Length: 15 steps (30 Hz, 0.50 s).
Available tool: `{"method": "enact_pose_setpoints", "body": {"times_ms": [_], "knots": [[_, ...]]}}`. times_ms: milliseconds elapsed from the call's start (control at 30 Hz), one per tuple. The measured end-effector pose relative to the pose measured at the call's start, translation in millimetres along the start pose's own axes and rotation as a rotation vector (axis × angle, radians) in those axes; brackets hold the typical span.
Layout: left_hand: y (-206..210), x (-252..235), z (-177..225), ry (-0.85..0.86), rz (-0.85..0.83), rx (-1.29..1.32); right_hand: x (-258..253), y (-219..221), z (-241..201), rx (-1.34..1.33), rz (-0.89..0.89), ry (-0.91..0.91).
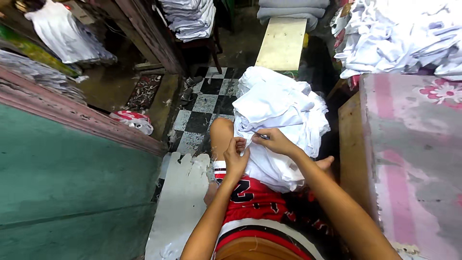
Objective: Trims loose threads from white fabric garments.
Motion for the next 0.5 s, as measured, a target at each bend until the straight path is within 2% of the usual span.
{"method": "enact_pose_setpoints", "body": {"times_ms": [133, 200, 367, 500], "knots": [[-10, -6, -10, -0.081, -0.24, 0.066, -12, -15, 3, 0.093, -0.202, 0.11], [-18, -9, -15, -0.123, -0.297, 0.14, -16, -17, 10, 0.056, -0.283, 0.144], [-14, -14, -19, -0.128, -0.292, 0.169, -18, -3, 25, -0.222, -0.324, 0.139], [-9, -12, -17, -0.061, -0.286, 0.14, -12, 4, 29, -0.362, -0.367, 0.15]]}}
Point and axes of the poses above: each hand's wrist, its own x-axis away from the middle knuckle, its own y-axis out of the palm, z = x × y, the point moved 6 cm from there along -x, towards the middle knuckle, and after that the axes turned 14 degrees about -z, right-handed, at the moved point
